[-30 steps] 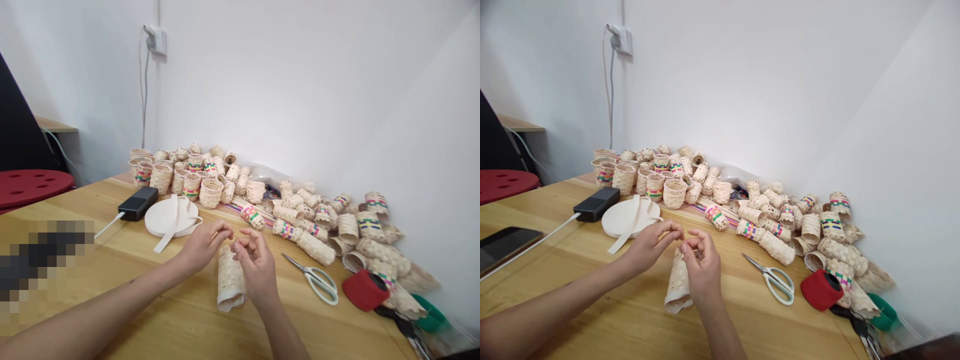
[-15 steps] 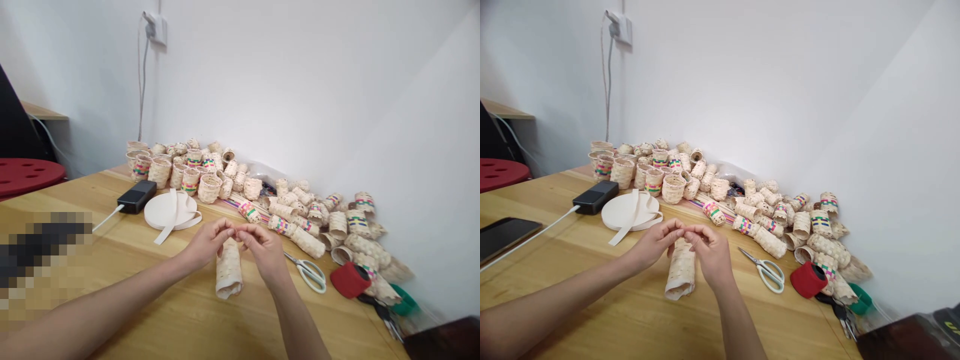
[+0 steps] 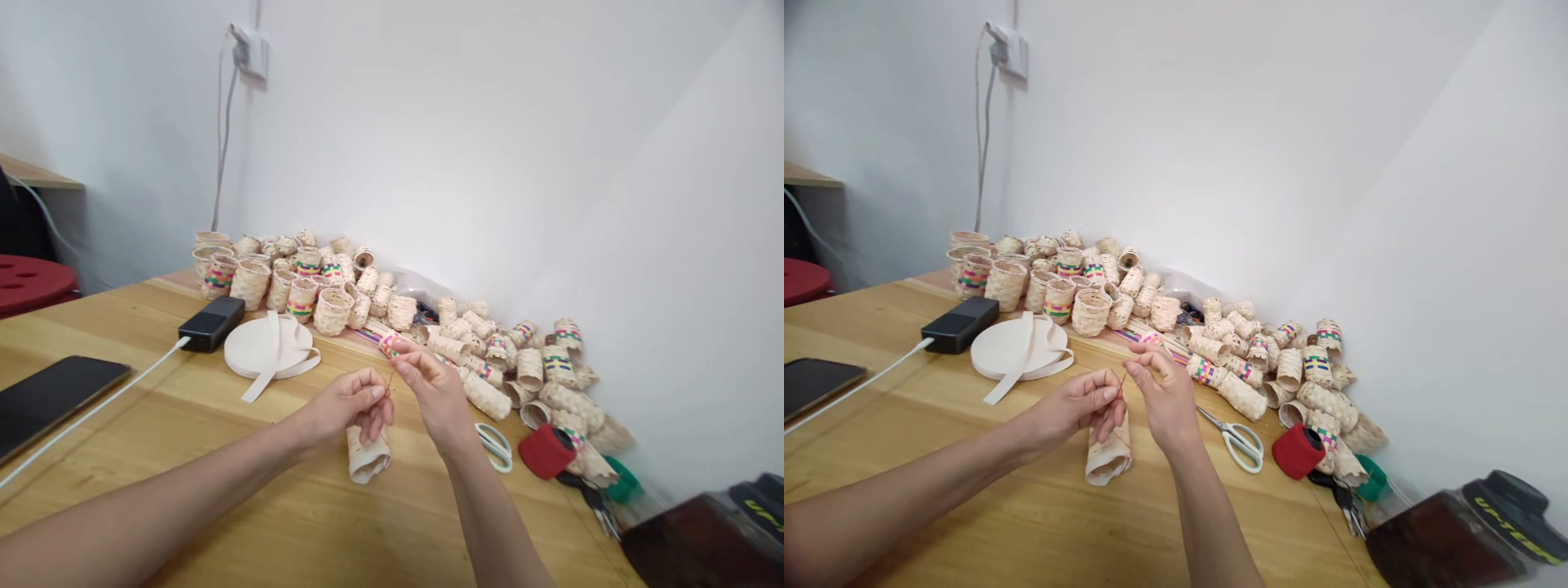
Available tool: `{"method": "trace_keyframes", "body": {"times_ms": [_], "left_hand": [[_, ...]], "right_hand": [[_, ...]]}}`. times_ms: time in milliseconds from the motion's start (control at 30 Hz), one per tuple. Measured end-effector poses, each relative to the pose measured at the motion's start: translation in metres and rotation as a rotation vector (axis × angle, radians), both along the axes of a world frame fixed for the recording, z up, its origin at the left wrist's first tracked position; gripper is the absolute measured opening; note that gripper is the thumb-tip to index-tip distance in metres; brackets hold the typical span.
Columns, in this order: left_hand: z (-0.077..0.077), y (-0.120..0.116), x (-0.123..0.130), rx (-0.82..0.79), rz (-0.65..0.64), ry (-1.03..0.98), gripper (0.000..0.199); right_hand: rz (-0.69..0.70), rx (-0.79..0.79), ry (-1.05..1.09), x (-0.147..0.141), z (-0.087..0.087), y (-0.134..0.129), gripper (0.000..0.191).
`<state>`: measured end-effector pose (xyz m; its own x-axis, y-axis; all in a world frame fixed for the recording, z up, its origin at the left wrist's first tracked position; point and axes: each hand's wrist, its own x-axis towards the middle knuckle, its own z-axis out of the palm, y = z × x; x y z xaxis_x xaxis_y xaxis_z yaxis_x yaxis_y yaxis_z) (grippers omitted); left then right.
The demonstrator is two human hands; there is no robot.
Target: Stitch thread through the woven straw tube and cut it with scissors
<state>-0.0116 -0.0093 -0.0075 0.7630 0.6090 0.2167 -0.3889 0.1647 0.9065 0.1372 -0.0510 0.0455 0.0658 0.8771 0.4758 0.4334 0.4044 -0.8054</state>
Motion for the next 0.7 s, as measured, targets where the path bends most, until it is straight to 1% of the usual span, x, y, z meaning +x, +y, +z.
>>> {"method": "trace_keyframes", "body": {"times_ms": [233, 400, 467, 567, 633, 700], "left_hand": [[0.001, 0.002, -0.002, 0.103, 0.031, 0.049, 0.04], [0.002, 0.003, -0.004, 0.18, 0.041, 0.077, 0.04], [0.002, 0.001, -0.004, 0.208, 0.046, 0.087, 0.04], [0.002, 0.0, -0.005, 0.259, 0.05, 0.109, 0.038], [0.002, 0.0, -0.006, 0.336, 0.058, 0.139, 0.035], [0.001, 0.002, -0.008, 0.449, 0.09, 0.168, 0.031]], "right_hand": [[-0.079, 0.04, 0.039, -0.001, -0.004, -0.003, 0.021], [-0.138, -0.001, 0.11, -0.008, -0.006, -0.005, 0.028], [-0.107, -0.04, 0.202, -0.014, -0.007, -0.006, 0.03], [0.003, -0.093, 0.36, -0.022, -0.011, -0.009, 0.033], [0.049, -0.125, 0.406, -0.024, -0.013, -0.013, 0.033], [0.044, -0.131, 0.405, -0.018, -0.014, -0.017, 0.033]]}}
